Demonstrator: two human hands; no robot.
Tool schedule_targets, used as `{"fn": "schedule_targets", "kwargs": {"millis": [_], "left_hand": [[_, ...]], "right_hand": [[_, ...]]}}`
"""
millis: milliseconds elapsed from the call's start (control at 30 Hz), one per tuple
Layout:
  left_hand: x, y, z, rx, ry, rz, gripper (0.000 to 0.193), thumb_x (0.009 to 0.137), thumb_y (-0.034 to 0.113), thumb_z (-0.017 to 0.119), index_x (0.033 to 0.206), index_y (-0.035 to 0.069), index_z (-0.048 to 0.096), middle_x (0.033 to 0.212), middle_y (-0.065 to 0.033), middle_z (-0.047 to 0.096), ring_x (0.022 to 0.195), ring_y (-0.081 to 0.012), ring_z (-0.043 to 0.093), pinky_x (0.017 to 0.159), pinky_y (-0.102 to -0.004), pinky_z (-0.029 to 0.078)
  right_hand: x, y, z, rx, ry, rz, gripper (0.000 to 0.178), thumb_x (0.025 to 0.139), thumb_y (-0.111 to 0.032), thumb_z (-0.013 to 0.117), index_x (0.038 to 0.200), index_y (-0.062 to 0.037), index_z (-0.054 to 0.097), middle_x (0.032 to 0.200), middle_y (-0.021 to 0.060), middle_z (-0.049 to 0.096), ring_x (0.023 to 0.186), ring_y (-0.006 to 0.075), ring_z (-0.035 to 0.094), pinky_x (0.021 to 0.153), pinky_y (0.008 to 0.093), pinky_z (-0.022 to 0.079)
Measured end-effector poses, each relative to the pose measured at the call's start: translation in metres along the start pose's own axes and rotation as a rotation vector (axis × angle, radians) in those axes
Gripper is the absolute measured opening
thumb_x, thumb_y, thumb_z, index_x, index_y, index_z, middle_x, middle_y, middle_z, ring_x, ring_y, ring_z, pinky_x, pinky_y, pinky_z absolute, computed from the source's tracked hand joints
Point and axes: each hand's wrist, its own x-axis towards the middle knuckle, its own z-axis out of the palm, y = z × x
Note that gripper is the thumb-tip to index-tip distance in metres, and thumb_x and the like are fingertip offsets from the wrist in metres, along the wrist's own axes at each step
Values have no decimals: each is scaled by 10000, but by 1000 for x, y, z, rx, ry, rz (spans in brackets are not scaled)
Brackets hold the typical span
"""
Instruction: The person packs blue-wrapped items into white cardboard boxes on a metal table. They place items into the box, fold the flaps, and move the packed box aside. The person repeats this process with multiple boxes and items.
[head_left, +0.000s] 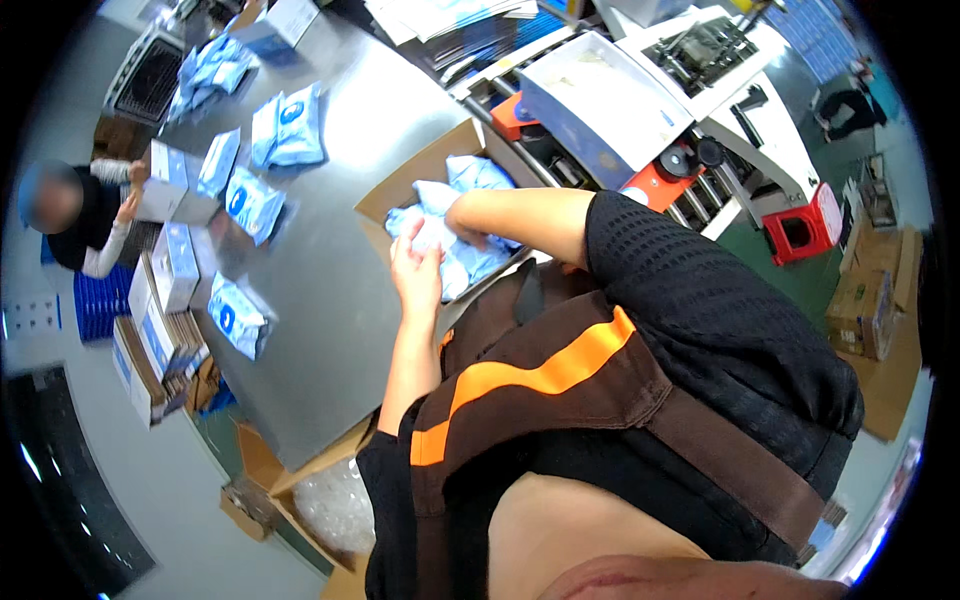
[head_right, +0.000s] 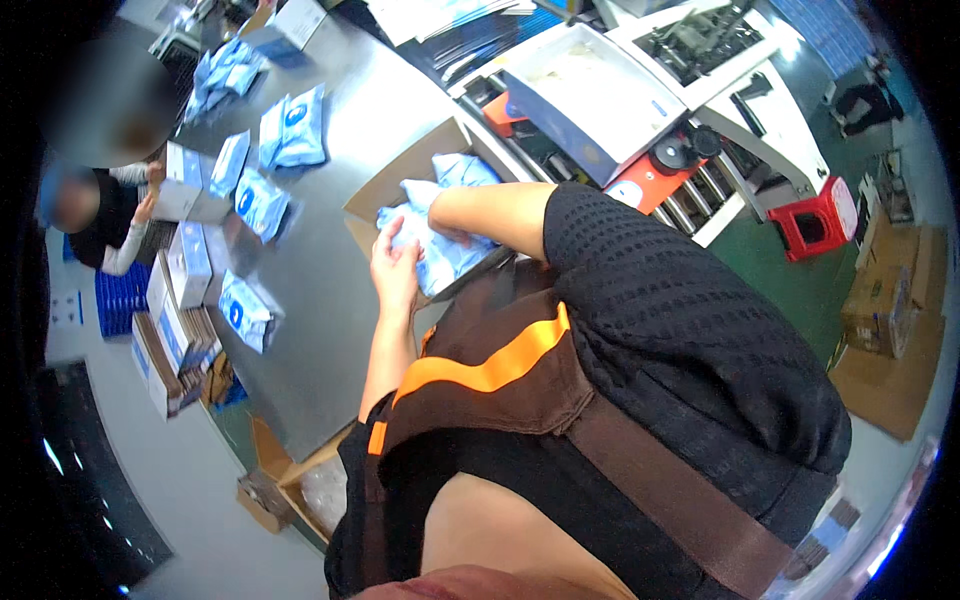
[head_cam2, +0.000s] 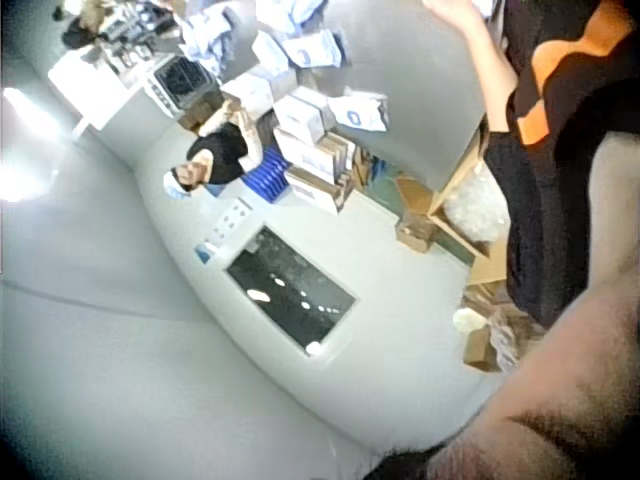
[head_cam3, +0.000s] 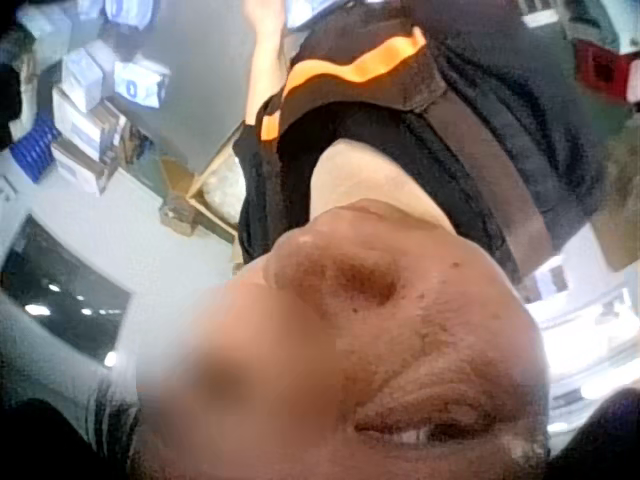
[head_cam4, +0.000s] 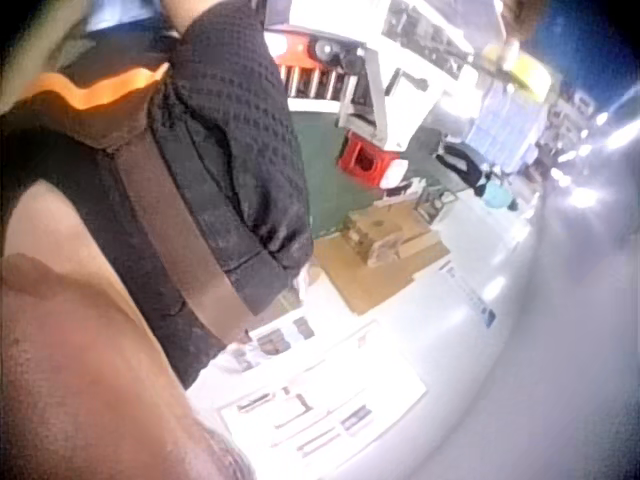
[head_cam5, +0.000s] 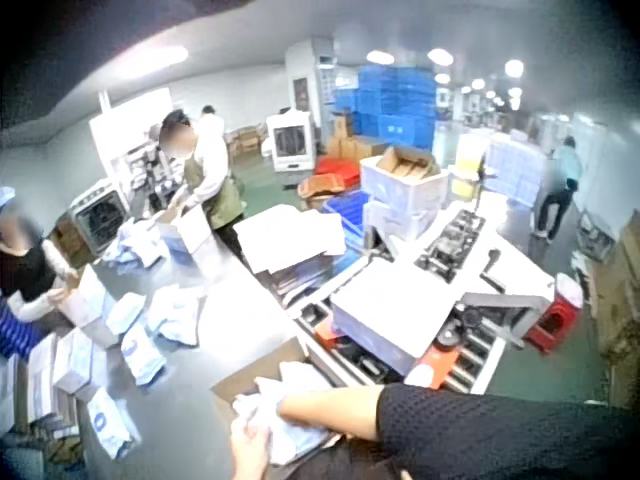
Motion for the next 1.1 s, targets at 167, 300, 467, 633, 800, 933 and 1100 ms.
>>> {"fn": "schedule_targets", "kwargs": {"millis": [167,300,467,633,800,933,1100], "left_hand": [[-20,-3,5,-119,134,14,469,850,-73,636,1303,-19,529,1310,-116,485,856,-129,637,753,-256,573],[-18,-3,9,76,154,25,421,856,-54,635,1268,8,574,1253,-100,522,837,-115,631,741,-252,576],[0,-2,9,161,36,-15,405,862,-44,617,1260,27,592,1227,-90,543,817,-117,632,733,-257,579],[18,26,8,204,6,-49,431,852,-28,630,1276,39,590,1179,-109,603,820,-120,641,714,-269,574],[34,32,10,185,-44,-71,462,851,-18,641,1304,33,562,1188,-131,620,791,-121,647,720,-281,582],[35,28,2,151,-34,-108,497,850,-39,609,1336,27,532,1187,-147,618,839,-144,660,710,-285,583],[57,13,-5,363,-25,-69,493,864,-61,594,1344,-5,504,1103,-142,612,833,-154,656,673,-263,580]], "right_hand": [[-185,16,-9,315,847,-277,459,821,-210,726,1245,-82,610,1035,120,704,994,260,663,880,373,501],[-247,181,41,199,1296,628,376,805,-257,707,1130,-76,651,1028,141,697,949,304,666,835,427,516],[-253,260,128,194,1048,924,232,766,-266,724,882,-66,705,900,149,705,858,331,677,762,429,530],[-286,243,128,538,1299,645,207,787,-265,725,836,-64,711,793,126,704,716,223,675,666,354,513],[-309,246,131,711,1153,624,262,742,-212,763,942,-46,729,747,101,706,683,175,689,686,343,540],[-318,255,135,334,1257,760,274,785,-198,709,1024,-66,715,913,127,719,847,223,697,787,364,534],[-299,192,73,807,1385,53,202,904,-213,626,1030,-60,666,871,51,670,781,147,635,708,295,522]]}}
